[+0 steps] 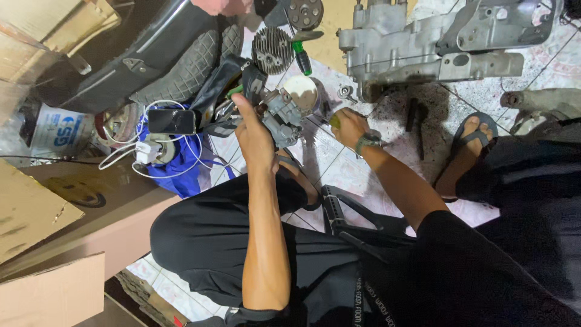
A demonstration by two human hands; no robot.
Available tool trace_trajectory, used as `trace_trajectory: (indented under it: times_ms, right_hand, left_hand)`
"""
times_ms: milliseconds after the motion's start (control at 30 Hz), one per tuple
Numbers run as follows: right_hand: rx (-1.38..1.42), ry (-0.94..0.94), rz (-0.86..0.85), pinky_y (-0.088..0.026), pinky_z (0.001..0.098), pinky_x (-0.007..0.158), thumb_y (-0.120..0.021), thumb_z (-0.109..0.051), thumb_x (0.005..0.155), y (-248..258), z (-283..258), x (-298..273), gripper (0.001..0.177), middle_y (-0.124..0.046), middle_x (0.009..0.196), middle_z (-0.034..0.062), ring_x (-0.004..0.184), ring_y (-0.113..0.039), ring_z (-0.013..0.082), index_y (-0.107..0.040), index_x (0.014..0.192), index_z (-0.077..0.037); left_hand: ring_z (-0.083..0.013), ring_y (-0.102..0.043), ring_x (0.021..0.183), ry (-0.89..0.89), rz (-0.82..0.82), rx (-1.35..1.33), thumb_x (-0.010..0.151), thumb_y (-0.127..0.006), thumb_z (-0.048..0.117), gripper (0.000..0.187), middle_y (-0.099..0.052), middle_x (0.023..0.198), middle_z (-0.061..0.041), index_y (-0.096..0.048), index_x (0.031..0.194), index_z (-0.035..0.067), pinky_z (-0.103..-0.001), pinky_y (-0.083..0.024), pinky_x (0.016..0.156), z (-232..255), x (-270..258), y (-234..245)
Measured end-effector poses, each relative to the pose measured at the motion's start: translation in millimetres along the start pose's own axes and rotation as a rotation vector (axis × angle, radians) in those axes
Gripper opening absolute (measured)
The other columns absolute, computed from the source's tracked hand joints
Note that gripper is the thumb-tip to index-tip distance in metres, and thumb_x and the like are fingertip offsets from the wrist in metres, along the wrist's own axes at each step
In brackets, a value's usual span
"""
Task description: The person disassembles a small engine component, likely a cylinder head, using a screwdriver and wrench. They remove bolts and separate parts, then use a screwdriver to adjust or clean internal areas of the component.
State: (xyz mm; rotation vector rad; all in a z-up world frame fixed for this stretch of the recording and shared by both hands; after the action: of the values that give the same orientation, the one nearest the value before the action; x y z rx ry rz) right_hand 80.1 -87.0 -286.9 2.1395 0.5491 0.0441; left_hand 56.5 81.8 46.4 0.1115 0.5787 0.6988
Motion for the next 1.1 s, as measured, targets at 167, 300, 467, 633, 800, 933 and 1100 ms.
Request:
trace_trajectory:
  times_ms: [167,300,467,633,800,933,1100]
  right_hand:
    - [-0.051,0.020,0.072,-0.055,0.0442,0.077,-0.063,-0.026,0.077,4,-1,-2,0.037,-0.061,0.106,0.0098,0.092,-0.064,0.0324,-0.061,0.108,-0.006]
    - [0.035,0.016,0.160,-0.054,0.0506,0.077,-0.062,-0.032,0.080,32,-19,-8,0.038,-0.057,0.114,0.0121,0.090,-0.063,0.0383,-0.060,0.109,-0.007]
    - [0.194,0.118,0.558,-0.047,0.0383,0.058,-0.073,-0.039,0.078,107,-66,15,0.035,-0.054,0.086,0.0090,0.074,-0.060,0.0333,-0.058,0.077,-0.008]
    - [0.079,0.251,0.217,-0.050,0.0476,0.078,-0.074,-0.016,0.064,123,-121,52,0.030,-0.045,0.122,0.0187,0.105,-0.051,0.0405,-0.060,0.084,0.003]
    - [-0.036,0.362,0.004,-0.045,0.0514,0.086,-0.076,-0.029,0.062,51,-100,76,0.048,-0.042,0.130,0.0215,0.106,-0.050,0.0433,-0.060,0.095,0.002]
    - [0.036,0.306,-0.007,-0.045,0.0517,0.087,-0.078,-0.040,0.058,54,-114,60,0.077,-0.049,0.114,0.0219,0.102,-0.053,0.0428,-0.045,0.115,-0.001]
    - [-0.111,0.400,0.055,-0.043,0.0522,0.088,-0.076,-0.043,0.065,41,-132,34,0.066,-0.056,0.110,0.0317,0.104,-0.055,0.0469,-0.058,0.105,0.007]
  left_hand:
    - [-0.0357,-0.052,0.120,0.034,0.014,-0.101,0.077,-0.038,0.069,0.091,-0.057,0.120,-0.031,-0.062,0.112,-0.011,-0.047,-0.037,0.106,24,-16,-4]
    - [-0.0374,-0.052,0.119,0.081,0.088,-0.186,0.073,-0.040,0.071,0.095,-0.054,0.122,-0.033,-0.059,0.112,-0.013,-0.046,-0.037,0.104,25,-22,1]
    - [-0.0429,-0.039,0.129,0.100,0.166,-0.390,0.068,-0.047,0.070,0.104,-0.039,0.133,-0.036,-0.044,0.127,-0.016,-0.060,-0.028,0.106,36,-27,8]
    - [-0.0400,-0.042,0.127,0.079,0.180,-0.461,0.068,-0.049,0.067,0.101,-0.041,0.134,-0.033,-0.044,0.128,-0.015,-0.053,-0.033,0.107,38,-25,13]
    - [-0.0391,-0.046,0.125,0.076,0.171,-0.470,0.068,-0.049,0.067,0.099,-0.045,0.130,-0.033,-0.047,0.125,-0.015,-0.051,-0.034,0.107,43,-28,17]
    - [-0.0390,-0.046,0.124,0.093,0.170,-0.504,0.067,-0.049,0.066,0.101,-0.044,0.130,-0.034,-0.045,0.127,-0.016,-0.052,-0.035,0.106,42,-35,18]
    - [-0.0411,-0.046,0.123,0.069,0.155,-0.525,0.066,-0.050,0.067,0.103,-0.043,0.130,-0.036,-0.043,0.127,-0.016,-0.053,-0.035,0.106,42,-32,17]
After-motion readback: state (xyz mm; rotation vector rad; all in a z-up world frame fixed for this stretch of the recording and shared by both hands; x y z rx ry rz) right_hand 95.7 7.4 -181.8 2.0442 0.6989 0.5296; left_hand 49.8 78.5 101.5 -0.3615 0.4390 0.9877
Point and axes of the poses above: each hand's wrist, its own x-axis towards the middle knuckle, its own y-axis out of the back of the hand, z = x × y, the point moved 10 cm from there along x, towards the middle knuckle
